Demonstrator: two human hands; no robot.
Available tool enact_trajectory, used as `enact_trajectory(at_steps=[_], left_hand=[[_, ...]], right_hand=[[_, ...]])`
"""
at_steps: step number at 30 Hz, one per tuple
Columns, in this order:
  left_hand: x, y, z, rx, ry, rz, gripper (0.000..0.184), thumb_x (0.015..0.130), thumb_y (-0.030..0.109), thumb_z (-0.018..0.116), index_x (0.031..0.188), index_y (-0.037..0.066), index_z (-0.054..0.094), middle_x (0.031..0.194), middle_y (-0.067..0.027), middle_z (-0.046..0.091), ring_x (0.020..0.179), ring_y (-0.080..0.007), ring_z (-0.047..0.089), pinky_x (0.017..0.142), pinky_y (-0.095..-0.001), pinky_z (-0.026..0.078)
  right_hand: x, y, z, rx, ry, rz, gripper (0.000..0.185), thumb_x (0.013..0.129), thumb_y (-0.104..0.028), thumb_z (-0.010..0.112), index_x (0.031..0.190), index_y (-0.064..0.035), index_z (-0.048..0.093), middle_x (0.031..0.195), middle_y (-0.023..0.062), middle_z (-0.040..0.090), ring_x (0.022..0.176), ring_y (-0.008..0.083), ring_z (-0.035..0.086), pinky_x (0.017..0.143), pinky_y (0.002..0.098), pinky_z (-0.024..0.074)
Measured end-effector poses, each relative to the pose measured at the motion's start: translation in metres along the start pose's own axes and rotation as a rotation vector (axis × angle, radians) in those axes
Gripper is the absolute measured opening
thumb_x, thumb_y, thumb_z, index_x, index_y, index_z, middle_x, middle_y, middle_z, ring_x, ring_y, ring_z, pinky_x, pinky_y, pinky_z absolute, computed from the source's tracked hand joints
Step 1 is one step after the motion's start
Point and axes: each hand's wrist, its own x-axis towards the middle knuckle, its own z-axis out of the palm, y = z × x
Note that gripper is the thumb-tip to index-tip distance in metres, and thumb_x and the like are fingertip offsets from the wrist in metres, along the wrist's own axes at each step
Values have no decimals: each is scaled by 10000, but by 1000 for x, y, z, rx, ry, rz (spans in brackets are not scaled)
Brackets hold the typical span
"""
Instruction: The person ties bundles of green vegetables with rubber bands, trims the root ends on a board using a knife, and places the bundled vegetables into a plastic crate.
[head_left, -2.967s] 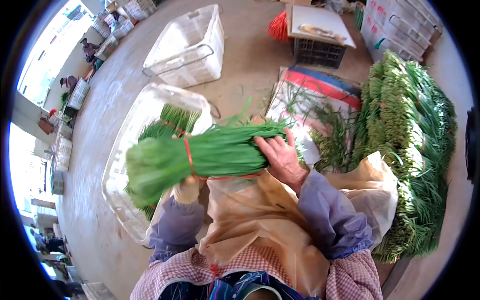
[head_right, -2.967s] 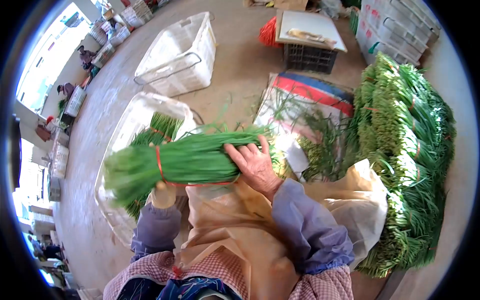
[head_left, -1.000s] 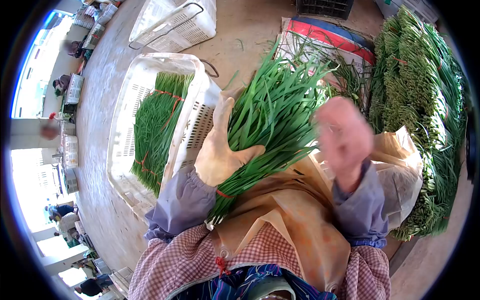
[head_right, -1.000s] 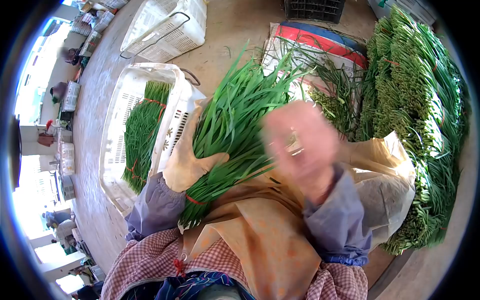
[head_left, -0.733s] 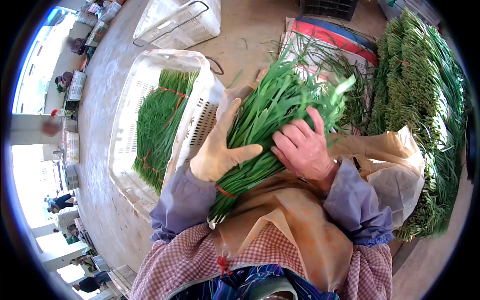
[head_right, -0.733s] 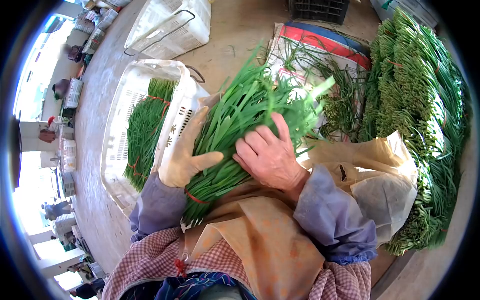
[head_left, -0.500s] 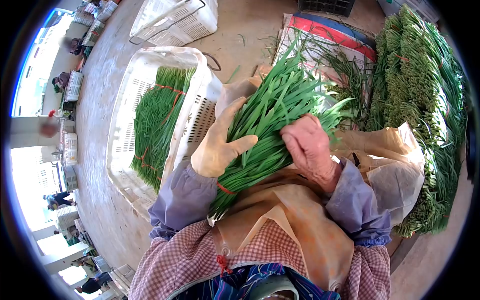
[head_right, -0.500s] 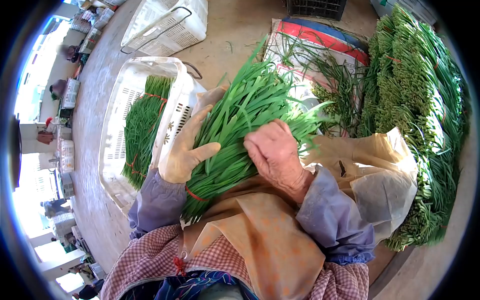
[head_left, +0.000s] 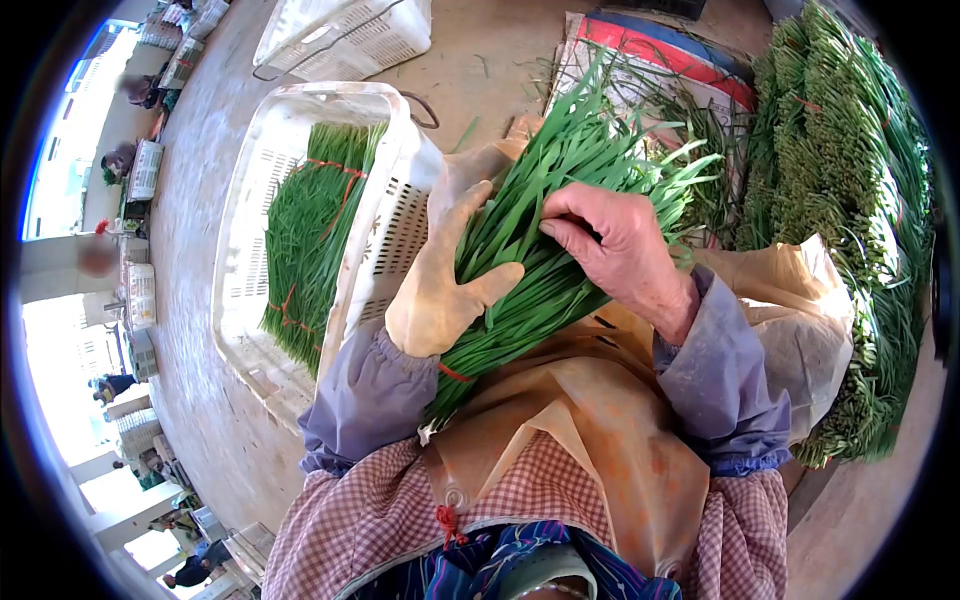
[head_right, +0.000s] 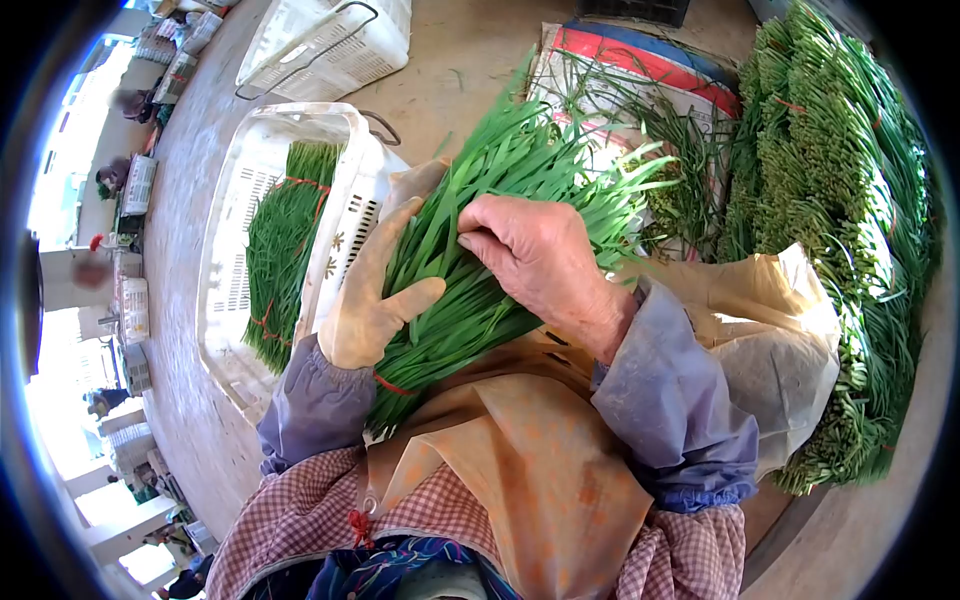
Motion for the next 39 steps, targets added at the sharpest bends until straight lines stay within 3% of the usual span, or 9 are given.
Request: enact_trajectory(at_steps=[6, 8, 12, 15, 17, 20, 24, 32, 39], left_hand=[[2, -2, 5, 291, 7, 134, 950, 736, 183, 833, 1490, -17, 292, 1455, -250, 386, 1370, -330, 384, 1137, -395, 319], [5, -5, 3, 287, 6, 155, 976, 726, 204, 843, 1495, -15, 283, 1474, -254, 362, 1389, -342, 357, 1141, -404, 314], [7, 0, 2, 323, 1, 193, 1047, 702, 267, 874, 1497, -32, 262, 1495, -253, 336, 1419, -355, 305, 1158, -412, 285], [17, 4, 0, 404, -35, 287, 1019, 729, 260, 857, 1493, -48, 258, 1514, -221, 339, 1439, -320, 280, 1174, -396, 252], [23, 8, 0, 390, -64, 243, 932, 779, 207, 820, 1496, -42, 279, 1558, -166, 326, 1456, -252, 275, 1186, -368, 222], [25, 11, 2, 293, 20, 60, 807, 805, 127, 780, 1460, -54, 344, 1384, -176, 523, 1285, -233, 492, 1088, -348, 375], [23, -2, -11, 98, 108, -70, 669, 842, 70, 735, 1412, -63, 411, 1245, -169, 615, 1097, -216, 613, 956, -328, 483], [13, -4, -4, -214, 224, -193, 526, 850, 44, 720, 1316, -71, 506, 1161, -133, 653, 996, -176, 631, 895, -302, 505], [12, -9, -11, -223, 233, -209, 529, 861, 47, 712, 1324, -75, 488, 1166, -127, 645, 1004, -176, 624, 906, -302, 495]], right_hand=[[-6, 13, 19, -278, 334, -69, 115, 859, -97, 678, 879, -65, 568, 731, 153, 600, 625, 340, 617, 544, 389, 495], [0, 14, -6, 92, 466, 378, 60, 920, -73, 639, 903, -34, 596, 734, 90, 651, 608, 174, 635, 553, 294, 502], [-9, 50, -73, -106, 827, 131, 207, 872, 120, 602, 999, -38, 640, 927, 39, 701, 855, 126, 656, 734, 248, 532], [-25, 10, -93, -540, 887, -44, 209, 875, 70, 609, 1046, -38, 658, 948, 74, 706, 876, 187, 666, 794, 309, 529], [-36, -10, -73, -424, 596, -247, 168, 867, -51, 650, 1033, -26, 652, 918, 97, 684, 852, 249, 657, 866, 382, 516], [-41, -32, -24, -501, 69, -362, 339, 845, -247, 697, 1082, -18, 616, 988, 123, 634, 955, 298, 617, 1030, 480, 422], [-68, -20, 22, -532, -119, -206, 457, 827, -321, 701, 1143, -18, 571, 1029, 112, 565, 1036, 281, 555, 1090, 501, 344], [-84, -5, 20, -167, -73, -119, 388, 745, -89, 729, 1107, -20, 606, 1032, 128, 580, 904, 330, 584, 795, 441, 508], [-86, -20, 21, -515, 55, -449, 388, 758, -143, 634, 1134, -50, 618, 1198, 123, 575, 1121, 289, 556, 1009, 529, 415]])
